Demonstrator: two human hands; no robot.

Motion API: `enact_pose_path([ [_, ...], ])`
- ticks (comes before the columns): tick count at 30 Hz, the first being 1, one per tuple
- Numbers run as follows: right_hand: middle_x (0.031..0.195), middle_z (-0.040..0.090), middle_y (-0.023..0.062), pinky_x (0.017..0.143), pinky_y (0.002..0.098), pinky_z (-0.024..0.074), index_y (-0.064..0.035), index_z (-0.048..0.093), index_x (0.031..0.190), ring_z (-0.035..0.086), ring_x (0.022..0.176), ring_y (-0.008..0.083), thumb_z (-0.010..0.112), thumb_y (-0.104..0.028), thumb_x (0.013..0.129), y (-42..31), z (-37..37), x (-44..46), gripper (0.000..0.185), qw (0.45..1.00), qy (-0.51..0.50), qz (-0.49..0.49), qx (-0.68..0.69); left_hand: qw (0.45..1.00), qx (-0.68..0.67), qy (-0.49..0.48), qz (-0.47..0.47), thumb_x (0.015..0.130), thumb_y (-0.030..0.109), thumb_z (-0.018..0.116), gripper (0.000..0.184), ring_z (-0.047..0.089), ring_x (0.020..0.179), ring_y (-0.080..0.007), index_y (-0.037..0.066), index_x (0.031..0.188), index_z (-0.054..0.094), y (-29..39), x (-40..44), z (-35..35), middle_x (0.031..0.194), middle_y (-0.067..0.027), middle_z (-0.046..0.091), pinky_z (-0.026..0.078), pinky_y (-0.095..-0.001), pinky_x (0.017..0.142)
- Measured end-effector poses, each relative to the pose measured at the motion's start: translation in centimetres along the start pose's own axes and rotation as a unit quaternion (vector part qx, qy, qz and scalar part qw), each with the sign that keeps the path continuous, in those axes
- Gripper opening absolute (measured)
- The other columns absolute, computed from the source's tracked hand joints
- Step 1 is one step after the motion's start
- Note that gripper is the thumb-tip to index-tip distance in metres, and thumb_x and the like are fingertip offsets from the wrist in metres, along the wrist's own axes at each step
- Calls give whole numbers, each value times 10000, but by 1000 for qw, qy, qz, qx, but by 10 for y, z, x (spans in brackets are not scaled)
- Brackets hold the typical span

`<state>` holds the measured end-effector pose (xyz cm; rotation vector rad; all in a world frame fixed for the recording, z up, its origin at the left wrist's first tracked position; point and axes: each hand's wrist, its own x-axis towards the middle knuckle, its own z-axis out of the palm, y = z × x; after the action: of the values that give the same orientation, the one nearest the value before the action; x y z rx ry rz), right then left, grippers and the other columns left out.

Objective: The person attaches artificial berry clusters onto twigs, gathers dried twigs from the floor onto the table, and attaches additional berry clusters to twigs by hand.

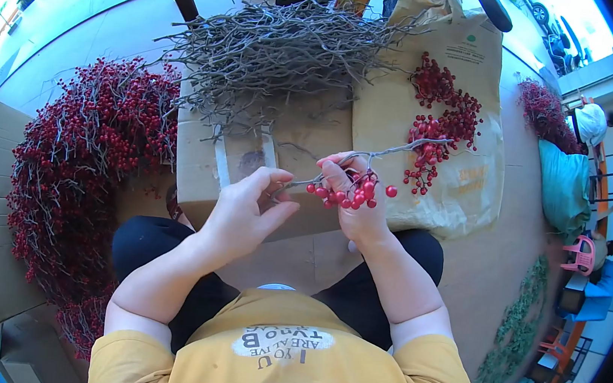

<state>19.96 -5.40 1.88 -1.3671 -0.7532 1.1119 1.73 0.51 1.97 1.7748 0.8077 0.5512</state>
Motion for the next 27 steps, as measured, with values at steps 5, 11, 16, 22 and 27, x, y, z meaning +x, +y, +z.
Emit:
enact_pose_path([
  [5,851,618,12,658,207,478,-39,606,977,605,743,57,599,-129,916,8,-1,-1,109,996,-5,-76,-35,912,318,137,218,793,71,653,180,638,668,-261,24,960,605,-11,-3,15,802,-111,635,519,-320,606],
  [11,750,551,-3,586,228,457,-28,564,1049,535,662,72,562,-164,927,-3,9,8,183,998,-53,40,-23,964,193,142,113,833,90,628,119,647,677,-286,13,924,625,-29,5,-6,788,-136,652,509,-349,598],
  [16,758,522,-8,546,231,445,-48,519,1099,509,632,69,514,-203,953,30,-6,12,212,957,-140,204,150,982,173,77,-24,879,88,573,119,625,612,-207,-4,933,626,-42,18,-36,746,-130,658,480,-309,585],
  [22,786,536,-1,554,218,440,-54,520,1078,519,654,65,541,-243,948,40,-10,8,231,962,-176,202,56,910,407,64,41,848,163,610,104,621,692,-290,63,872,631,-55,16,-25,793,-90,607,481,-389,624],
  [27,817,570,10,589,221,449,-57,535,1071,535,683,74,547,-251,945,46,-19,4,232,949,-191,234,92,885,461,52,30,841,180,614,96,616,719,-299,86,851,632,-59,18,-22,814,-85,584,481,-403,645],
])
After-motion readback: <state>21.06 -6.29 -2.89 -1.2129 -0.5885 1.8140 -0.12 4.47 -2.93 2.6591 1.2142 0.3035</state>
